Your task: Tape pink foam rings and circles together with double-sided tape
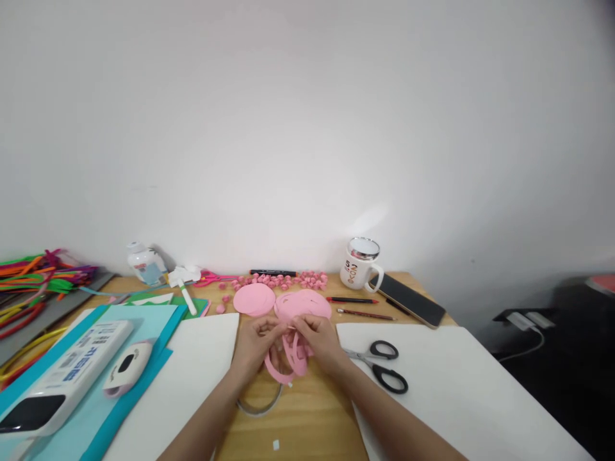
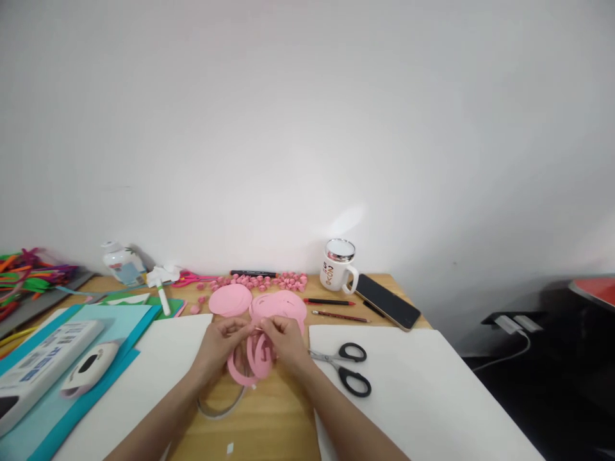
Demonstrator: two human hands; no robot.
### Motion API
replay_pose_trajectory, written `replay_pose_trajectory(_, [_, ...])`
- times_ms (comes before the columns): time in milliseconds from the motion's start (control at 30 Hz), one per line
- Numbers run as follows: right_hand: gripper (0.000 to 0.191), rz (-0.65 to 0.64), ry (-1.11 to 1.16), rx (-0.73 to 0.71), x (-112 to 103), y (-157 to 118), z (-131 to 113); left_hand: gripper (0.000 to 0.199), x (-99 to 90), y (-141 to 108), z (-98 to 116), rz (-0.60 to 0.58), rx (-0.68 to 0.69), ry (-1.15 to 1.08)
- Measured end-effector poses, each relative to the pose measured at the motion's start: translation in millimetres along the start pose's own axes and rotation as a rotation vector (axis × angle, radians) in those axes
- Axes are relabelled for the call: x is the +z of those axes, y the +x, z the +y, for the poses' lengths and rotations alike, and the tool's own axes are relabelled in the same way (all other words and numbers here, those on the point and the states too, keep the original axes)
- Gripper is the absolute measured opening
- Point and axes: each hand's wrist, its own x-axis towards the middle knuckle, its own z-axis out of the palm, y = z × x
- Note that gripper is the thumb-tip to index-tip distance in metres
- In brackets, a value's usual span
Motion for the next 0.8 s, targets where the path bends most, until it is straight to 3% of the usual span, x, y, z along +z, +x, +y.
replay_pose_trajectory(133, [0.040,-0.144,0.263,0.094,-3.3,1.3,-3.3,0.025,-2.4,1.7,0.6,0.039,0.009,0.020])
replay_pose_trajectory(233, [0.036,-0.193,0.314,0.129,-6.3,2.1,-3.2,0.024,-3.0,2.6,1.2,0.048,0.009,0.008])
replay_pose_trajectory(467, [0.033,-0.140,0.330,0.175,-3.5,-0.2,-2.5,0.021,-0.1,-0.1,9.0,0.090,0.084,0.040])
replay_pose_trajectory(633, [0.029,-0.090,0.317,0.151,-1.3,-0.1,-4.1,0.023,0.6,-0.4,6.2,0.079,0.038,0.057])
replay_pose_trajectory(800, [0.028,-0.132,0.308,0.123,-2.3,0.1,-3.6,0.025,0.9,-0.3,5.8,0.050,0.007,0.053])
